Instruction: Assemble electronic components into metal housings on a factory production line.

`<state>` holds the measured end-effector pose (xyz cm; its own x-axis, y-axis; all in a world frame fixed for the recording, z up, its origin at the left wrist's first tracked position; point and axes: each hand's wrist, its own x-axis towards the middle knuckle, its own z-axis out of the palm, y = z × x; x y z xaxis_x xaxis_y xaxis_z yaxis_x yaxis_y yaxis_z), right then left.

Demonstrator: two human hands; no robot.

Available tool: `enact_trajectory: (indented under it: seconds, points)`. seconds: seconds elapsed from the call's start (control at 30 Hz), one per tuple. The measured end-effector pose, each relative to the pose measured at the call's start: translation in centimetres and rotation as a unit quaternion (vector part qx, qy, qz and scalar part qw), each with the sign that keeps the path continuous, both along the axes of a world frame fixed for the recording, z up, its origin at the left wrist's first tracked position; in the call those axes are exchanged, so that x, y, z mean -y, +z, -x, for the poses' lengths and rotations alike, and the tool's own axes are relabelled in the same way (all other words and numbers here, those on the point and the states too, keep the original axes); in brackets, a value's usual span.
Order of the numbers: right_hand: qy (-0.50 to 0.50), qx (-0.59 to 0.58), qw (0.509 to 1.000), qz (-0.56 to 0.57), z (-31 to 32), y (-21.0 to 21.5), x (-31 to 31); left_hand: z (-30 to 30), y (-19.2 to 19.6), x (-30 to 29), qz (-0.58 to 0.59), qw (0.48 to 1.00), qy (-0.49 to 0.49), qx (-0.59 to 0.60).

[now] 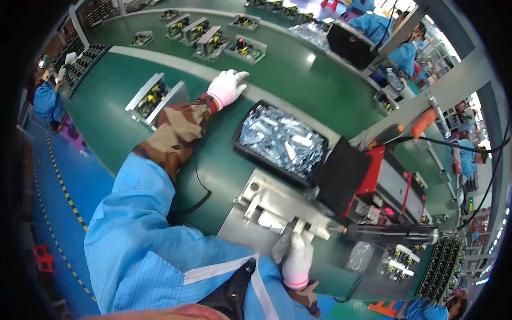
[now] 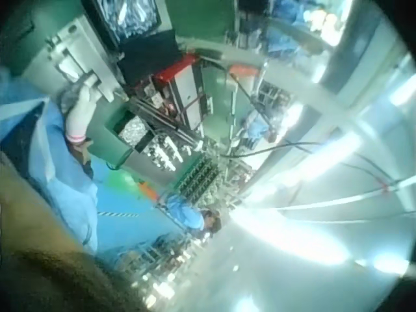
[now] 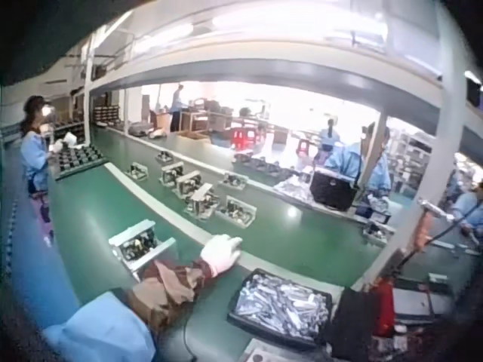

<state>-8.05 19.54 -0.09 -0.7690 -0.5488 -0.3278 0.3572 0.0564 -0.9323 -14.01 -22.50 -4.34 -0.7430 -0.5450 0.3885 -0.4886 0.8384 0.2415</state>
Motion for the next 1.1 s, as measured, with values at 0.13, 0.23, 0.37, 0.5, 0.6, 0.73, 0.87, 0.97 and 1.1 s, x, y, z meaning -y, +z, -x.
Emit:
enact_trajectory:
  seconds: [0.13,0.23,0.37,0.5,0.6,0.73,0.87,0.97,1.1]
  points:
    - [0.035,0.008,0.999,-0.01,0.3,-0.2,-0.2,5.1,-2.3,3.9,0.045,0.996,0.06,0.041]
    - [0.045,0.053,0.997,-0.031,0.4,-0.4,-0.7,6.9,-2.0,5.8,0.04,0.994,0.075,0.071]
    - [0.043,0.077,0.996,-0.025,0.6,-0.2,-1.0,7.6,-1.7,6.7,0.025,0.998,0.03,0.056]
    - [0.039,0.067,0.997,-0.013,0.6,-0.3,-1.0,7.5,-1.7,7.1,0.015,0.999,0.009,0.044]
    - [0.043,0.054,0.998,-0.012,0.9,-0.6,-1.2,6.9,-2.1,7.2,0.038,0.997,-0.04,0.045]
    - [0.052,0.059,0.997,-0.023,0.9,0.1,-0.5,5.7,-2.1,8.6,-0.024,0.998,-0.06,0.002]
    - [0.069,0.063,0.995,-0.019,1.4,-0.4,-1.1,7.6,-1.3,5.7,-0.167,0.974,0.098,-0.116]
    - [0.076,0.065,0.995,-0.01,1.4,-0.3,-1.1,10.1,-0.6,2.9,-0.094,0.985,0.138,0.041]
    - [0.086,0.059,0.994,-0.026,1.2,-0.1,-1.1,11.5,-0.4,3.8,-0.086,0.977,0.178,0.074]
